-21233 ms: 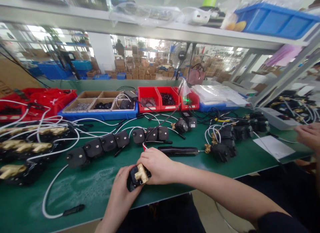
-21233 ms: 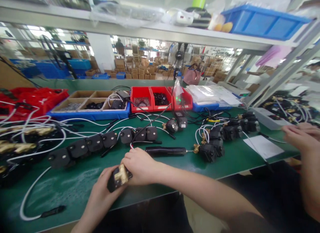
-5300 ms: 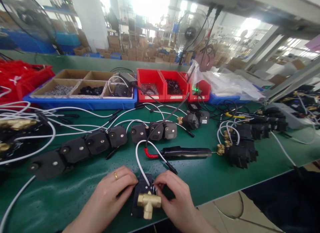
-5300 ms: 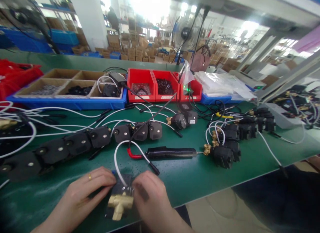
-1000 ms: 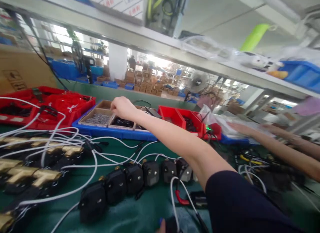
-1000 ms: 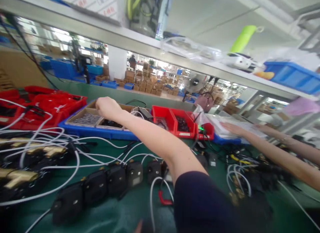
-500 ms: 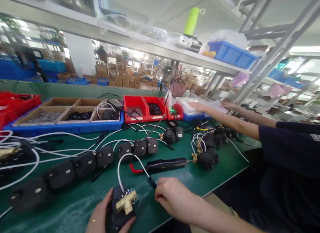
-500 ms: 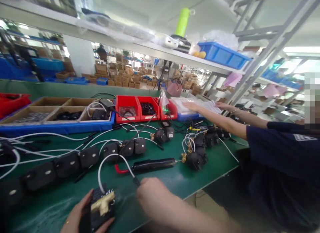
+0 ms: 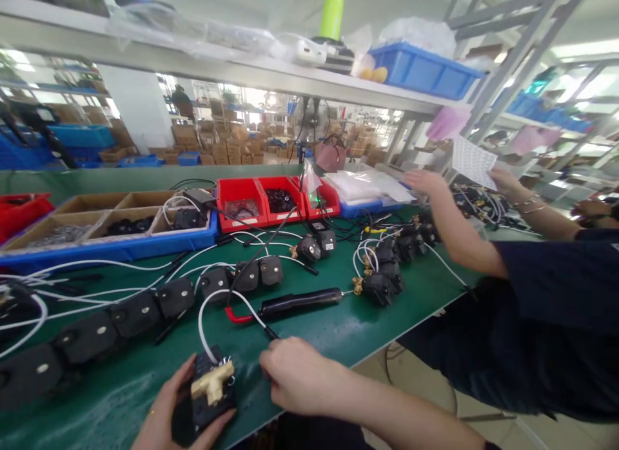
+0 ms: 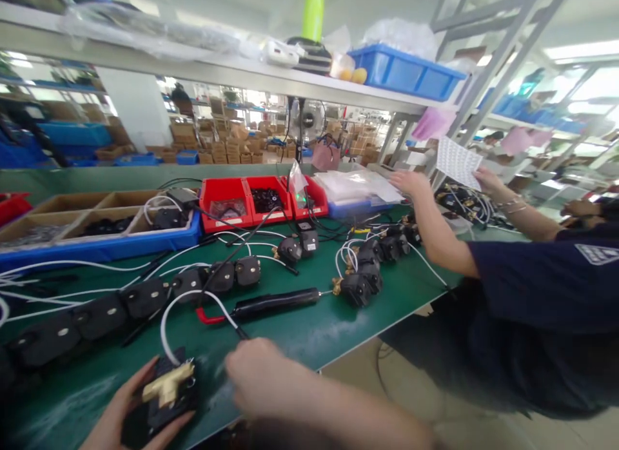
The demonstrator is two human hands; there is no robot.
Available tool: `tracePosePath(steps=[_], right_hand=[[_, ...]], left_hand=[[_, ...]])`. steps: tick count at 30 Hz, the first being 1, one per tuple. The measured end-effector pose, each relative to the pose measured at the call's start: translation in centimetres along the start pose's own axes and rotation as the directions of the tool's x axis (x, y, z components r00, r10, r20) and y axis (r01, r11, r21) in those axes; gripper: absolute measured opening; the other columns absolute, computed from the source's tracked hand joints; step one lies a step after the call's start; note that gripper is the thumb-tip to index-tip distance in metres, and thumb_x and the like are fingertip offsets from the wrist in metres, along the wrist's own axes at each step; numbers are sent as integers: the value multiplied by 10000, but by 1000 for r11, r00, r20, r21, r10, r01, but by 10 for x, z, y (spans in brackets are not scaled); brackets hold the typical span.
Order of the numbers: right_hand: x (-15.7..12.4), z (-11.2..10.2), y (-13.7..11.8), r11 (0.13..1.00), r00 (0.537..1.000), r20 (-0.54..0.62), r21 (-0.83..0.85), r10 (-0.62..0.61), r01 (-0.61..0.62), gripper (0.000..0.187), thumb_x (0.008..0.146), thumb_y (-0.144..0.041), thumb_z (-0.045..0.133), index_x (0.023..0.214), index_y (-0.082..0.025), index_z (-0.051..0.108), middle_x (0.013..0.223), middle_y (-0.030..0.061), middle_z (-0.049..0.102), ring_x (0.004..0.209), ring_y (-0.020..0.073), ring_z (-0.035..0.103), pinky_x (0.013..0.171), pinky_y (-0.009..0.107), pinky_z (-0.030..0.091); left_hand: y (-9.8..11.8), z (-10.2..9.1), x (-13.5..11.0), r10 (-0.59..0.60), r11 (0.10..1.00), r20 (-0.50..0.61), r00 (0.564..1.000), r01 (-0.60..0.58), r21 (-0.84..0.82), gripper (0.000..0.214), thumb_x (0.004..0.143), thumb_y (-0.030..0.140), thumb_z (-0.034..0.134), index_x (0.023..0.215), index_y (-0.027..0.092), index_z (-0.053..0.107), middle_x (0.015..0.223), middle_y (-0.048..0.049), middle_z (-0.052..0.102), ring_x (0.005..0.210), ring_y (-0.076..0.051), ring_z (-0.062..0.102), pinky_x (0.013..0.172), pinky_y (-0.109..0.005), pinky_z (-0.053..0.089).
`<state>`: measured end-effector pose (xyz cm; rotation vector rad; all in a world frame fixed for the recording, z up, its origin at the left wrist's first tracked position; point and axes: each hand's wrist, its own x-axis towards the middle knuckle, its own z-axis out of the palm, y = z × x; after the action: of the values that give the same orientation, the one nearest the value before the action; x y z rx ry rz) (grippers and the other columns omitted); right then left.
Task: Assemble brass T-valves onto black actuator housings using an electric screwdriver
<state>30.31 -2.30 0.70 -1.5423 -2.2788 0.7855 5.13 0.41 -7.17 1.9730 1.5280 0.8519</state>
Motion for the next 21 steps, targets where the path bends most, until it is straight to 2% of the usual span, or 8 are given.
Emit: tracePosePath(steps=[2, 4, 7, 10, 13, 17, 19, 21], right_hand=[[-3, 0, 7, 978, 996, -59, 202, 73, -59, 154, 660, -25, 696, 767, -136, 692, 758, 41, 720, 673, 165, 675, 615, 225, 503], [-5, 6, 9, 936, 982, -117, 339, 147, -100, 141, 708, -29, 665, 796, -137, 691, 757, 14, 720, 645, 116, 668, 593, 170, 496], [-5, 24, 2, 841, 951, -191, 530, 243, -109, 90, 785, -58, 635, 830, -118, 685, 757, 30, 717, 654, 113, 687, 594, 160, 523], [-1, 44, -8, 773, 925, -272, 633, 266, -36, 56, 801, -92, 653, 827, -122, 692, 806, 38, 717, 696, 115, 695, 643, 173, 549], [0, 57, -16, 765, 898, -370, 642, 239, 61, 62, 779, -90, 665, 776, -143, 696, 789, 20, 692, 691, 109, 662, 628, 169, 523], [-3, 64, -19, 804, 864, -476, 572, 163, 164, 86, 812, -107, 633, 768, -169, 673, 777, 14, 654, 673, 115, 604, 619, 197, 491], [-6, 64, -19, 848, 851, -517, 488, 89, 208, 104, 826, -93, 611, 784, -177, 654, 787, 22, 644, 706, 135, 601, 667, 231, 496], [-8, 64, -20, 920, 830, -557, 307, -32, 242, 133, 848, -67, 581, 812, -182, 637, 816, 41, 650, 762, 166, 615, 707, 263, 505]], left_hand=[[5, -3, -1, 9, 1000, 16, 1000, -9, -23, 795, 736, 641, 749, 1398, 251, 545, 1269, -79, 734, 1047, -324, 754, 949, -454, 629], [13, -8, -2, 27, 999, 36, 999, -25, -47, 765, 752, 596, 755, 1405, 258, 544, 1294, -77, 723, 1079, -312, 746, 979, -443, 614], [24, -14, -2, 27, 997, 40, 999, -24, -73, 726, 745, 535, 775, 1379, 253, 565, 1302, -88, 720, 1075, -307, 749, 970, -439, 616], [31, -16, -1, 6, 994, 22, 1000, -4, -105, 713, 714, 510, 791, 1344, 247, 584, 1278, -92, 730, 1042, -305, 758, 950, -439, 622], [35, -15, -2, -11, 991, 26, 1000, 15, -132, 734, 697, 510, 801, 1341, 239, 576, 1259, -93, 735, 1032, -295, 759, 938, -421, 624], [38, -14, -3, -27, 989, 35, 999, 32, -141, 751, 691, 511, 801, 1350, 235, 568, 1268, -95, 726, 1040, -289, 753, 938, -417, 621], [39, -14, -2, -30, 989, 36, 999, 35, -144, 739, 689, 497, 798, 1343, 238, 570, 1267, -94, 727, 1035, -290, 753, 939, -423, 621], [39, -14, -2, -31, 988, 32, 999, 36, -149, 722, 694, 484, 791, 1336, 240, 570, 1268, -92, 728, 1027, -290, 755, 935, -423, 623]])
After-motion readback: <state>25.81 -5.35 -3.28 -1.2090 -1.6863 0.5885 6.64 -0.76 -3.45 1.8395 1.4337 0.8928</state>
